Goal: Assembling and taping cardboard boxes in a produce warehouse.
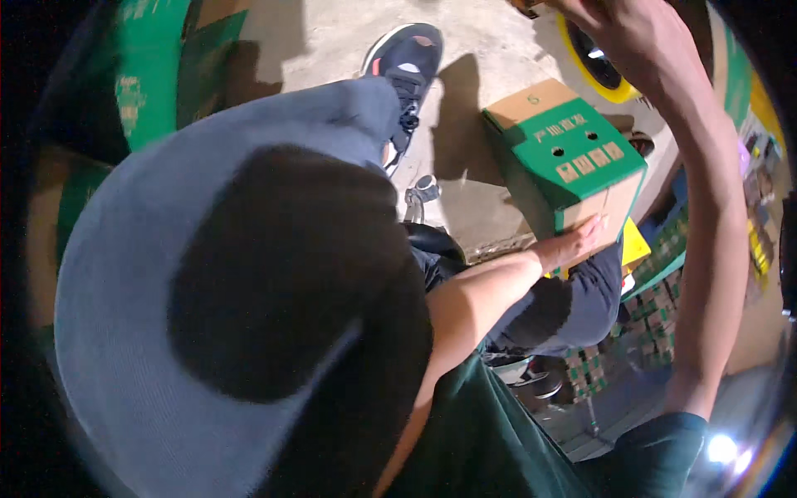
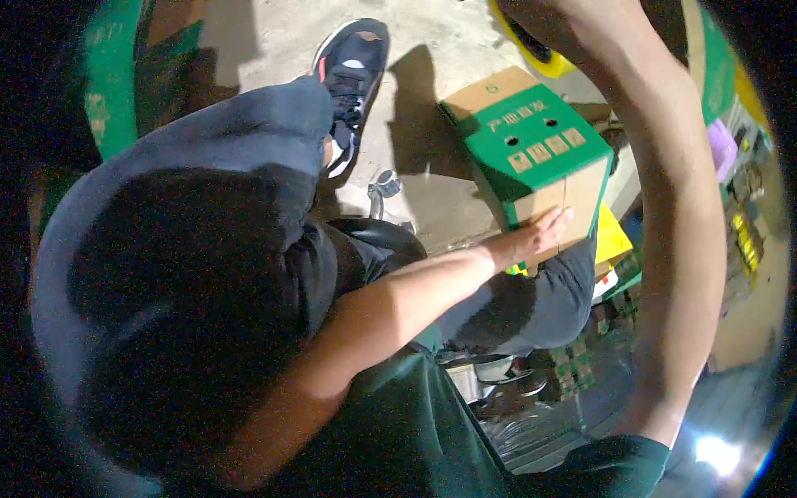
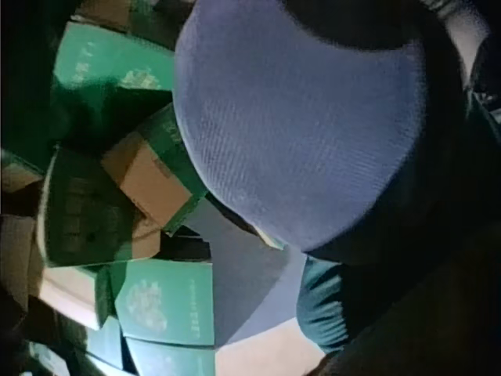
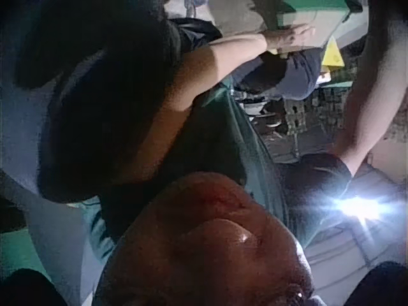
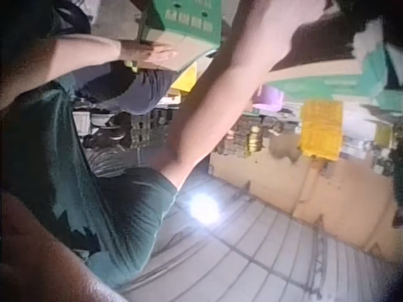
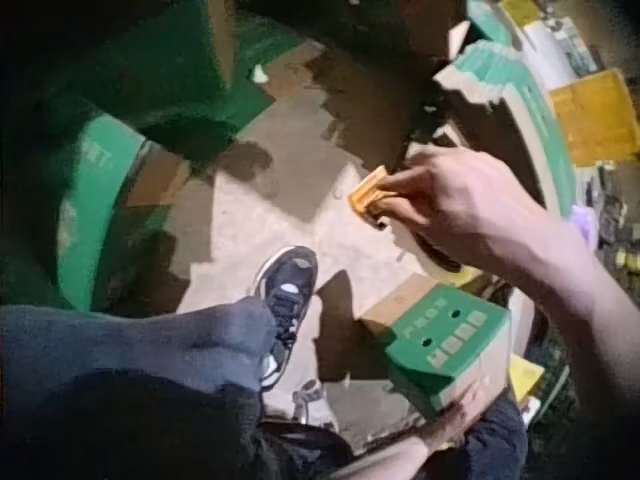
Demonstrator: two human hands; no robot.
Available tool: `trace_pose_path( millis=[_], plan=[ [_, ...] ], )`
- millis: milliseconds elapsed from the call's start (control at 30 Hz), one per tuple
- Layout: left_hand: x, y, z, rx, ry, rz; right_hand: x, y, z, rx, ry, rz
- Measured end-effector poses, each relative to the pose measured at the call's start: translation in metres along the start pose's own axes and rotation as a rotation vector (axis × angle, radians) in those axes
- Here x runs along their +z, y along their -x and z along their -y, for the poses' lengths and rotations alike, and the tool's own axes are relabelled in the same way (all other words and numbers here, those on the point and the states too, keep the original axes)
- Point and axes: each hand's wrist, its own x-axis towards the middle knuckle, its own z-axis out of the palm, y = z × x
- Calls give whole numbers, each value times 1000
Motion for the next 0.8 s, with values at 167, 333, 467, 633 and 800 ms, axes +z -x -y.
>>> trace_pose_path(
  millis=[167,333,467,633,800],
  plan=[
    [-12,11,-62,-11,2,-39,145,23,-64,66,223,521],
    [-34,17,0,197,-21,91,138,29,-32,153,191,649],
    [-43,22,19,129,10,91,107,32,-19,24,281,548],
    [-56,21,34,235,12,217,19,92,-27,-26,92,600],
    [-51,29,34,115,-183,111,20,169,-30,-8,16,186]
  ],
)
